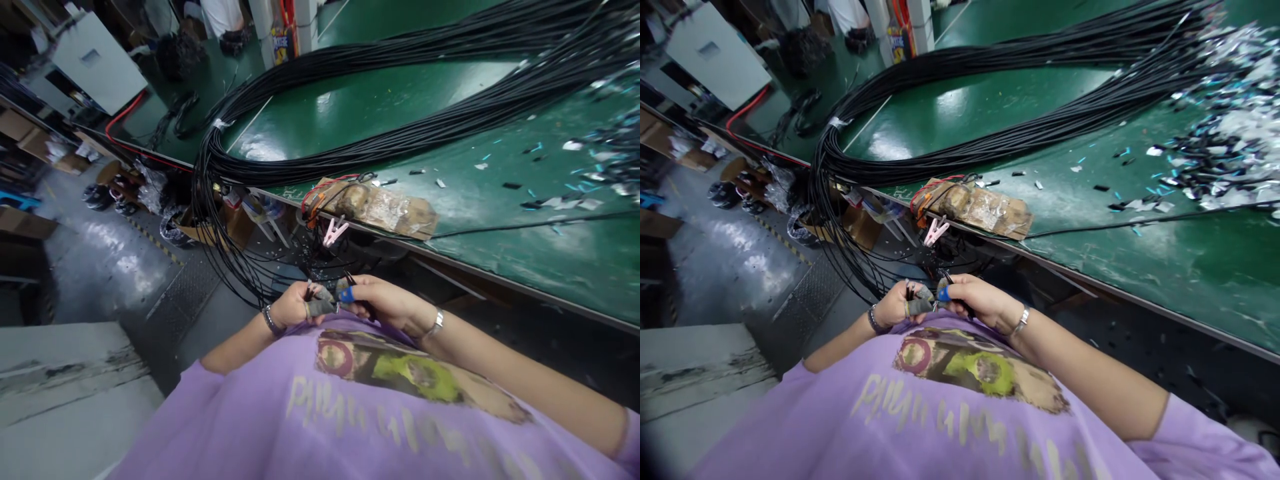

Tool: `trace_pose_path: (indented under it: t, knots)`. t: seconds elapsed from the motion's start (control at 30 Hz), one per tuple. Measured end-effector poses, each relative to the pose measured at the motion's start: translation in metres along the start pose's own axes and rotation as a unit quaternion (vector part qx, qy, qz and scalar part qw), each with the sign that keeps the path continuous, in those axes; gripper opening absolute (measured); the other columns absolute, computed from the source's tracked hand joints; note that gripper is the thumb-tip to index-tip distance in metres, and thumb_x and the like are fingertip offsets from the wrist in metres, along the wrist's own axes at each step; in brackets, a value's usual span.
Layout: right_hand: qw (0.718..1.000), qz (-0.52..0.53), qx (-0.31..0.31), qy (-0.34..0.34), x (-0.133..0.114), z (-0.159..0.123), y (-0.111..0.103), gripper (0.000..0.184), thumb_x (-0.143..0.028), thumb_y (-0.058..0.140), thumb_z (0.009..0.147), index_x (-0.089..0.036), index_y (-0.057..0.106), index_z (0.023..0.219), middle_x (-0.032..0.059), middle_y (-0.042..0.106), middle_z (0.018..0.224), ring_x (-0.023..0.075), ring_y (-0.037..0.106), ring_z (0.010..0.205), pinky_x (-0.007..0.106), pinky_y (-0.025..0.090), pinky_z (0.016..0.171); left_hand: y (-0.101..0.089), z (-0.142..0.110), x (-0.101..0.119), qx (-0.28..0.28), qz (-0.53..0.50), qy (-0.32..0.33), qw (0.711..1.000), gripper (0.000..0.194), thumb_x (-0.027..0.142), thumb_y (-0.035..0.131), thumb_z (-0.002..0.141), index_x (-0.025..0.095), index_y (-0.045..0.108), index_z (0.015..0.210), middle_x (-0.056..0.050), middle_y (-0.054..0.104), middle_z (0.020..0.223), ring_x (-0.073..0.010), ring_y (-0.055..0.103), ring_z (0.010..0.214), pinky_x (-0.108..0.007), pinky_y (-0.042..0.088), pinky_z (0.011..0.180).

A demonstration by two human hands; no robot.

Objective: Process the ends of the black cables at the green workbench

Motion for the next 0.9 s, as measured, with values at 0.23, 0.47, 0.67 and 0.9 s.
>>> trace_pose_path:
  t: [0.23, 0.47, 0.67, 0.9]
  knots:
    - [0.992, 0.07, 0.076, -0.076, -0.025, 0.008, -0.018, 0.044, -0.057, 0.065, 0.068, -0.017, 0.049, 0.056, -0.007, 0.035, 0.045, 0.0039, 0.018, 0.04, 0.02, 0.013, 0.037, -0.037, -0.019, 0.046, 0.189, 0.156, 0.152, 0.958, 0.033, 0.051, 0.072, 0.063, 0.019, 0.065, 0.058, -0.002, 0.06, 0.051, -0.0121, 0.052, 0.05, -0.024, 0.043, 0.054]
    - [0.984, -0.022, 0.098, -0.149, -0.059, 0.025, -0.018, 0.056, -0.073, 0.06, 0.063, -0.017, 0.057, 0.067, -0.005, 0.042, 0.05, 0.0067, 0.027, 0.044, 0.021, 0.019, 0.04, -0.057, -0.021, 0.055, 0.292, 0.15, 0.206, 0.922, 0.029, 0.045, 0.061, 0.075, 0.018, 0.068, 0.07, -0.001, 0.061, 0.052, -0.01, 0.049, 0.046, -0.023, 0.042, 0.051]
    - [0.971, 0.027, 0.137, -0.194, -0.071, 0.032, -0.023, 0.053, -0.071, 0.062, 0.062, -0.019, 0.054, 0.067, -0.0044, 0.043, 0.056, 0.0079, 0.03, 0.047, 0.022, 0.021, 0.041, -0.059, -0.013, 0.057, 0.323, 0.149, 0.214, 0.91, 0.024, 0.04, 0.062, 0.076, 0.018, 0.067, 0.069, 0.0, 0.06, 0.052, -0.0102, 0.049, 0.047, -0.023, 0.042, 0.052]
    - [0.968, 0.127, 0.104, -0.189, -0.076, 0.037, -0.017, 0.044, -0.061, 0.069, 0.063, -0.021, 0.052, 0.066, -0.0045, 0.039, 0.054, 0.0098, 0.03, 0.049, 0.023, 0.022, 0.042, -0.059, 0.002, 0.057, 0.316, 0.122, 0.2, 0.92, 0.027, 0.043, 0.061, 0.075, 0.019, 0.063, 0.064, 0.0, 0.059, 0.052, -0.0105, 0.049, 0.048, -0.023, 0.042, 0.053]
Point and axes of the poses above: each hand's wrist, its own z-axis towards the middle knuckle, its own y-axis out of the palm, x = y × z, the point moved 9 cm from there along z, towards the middle knuckle
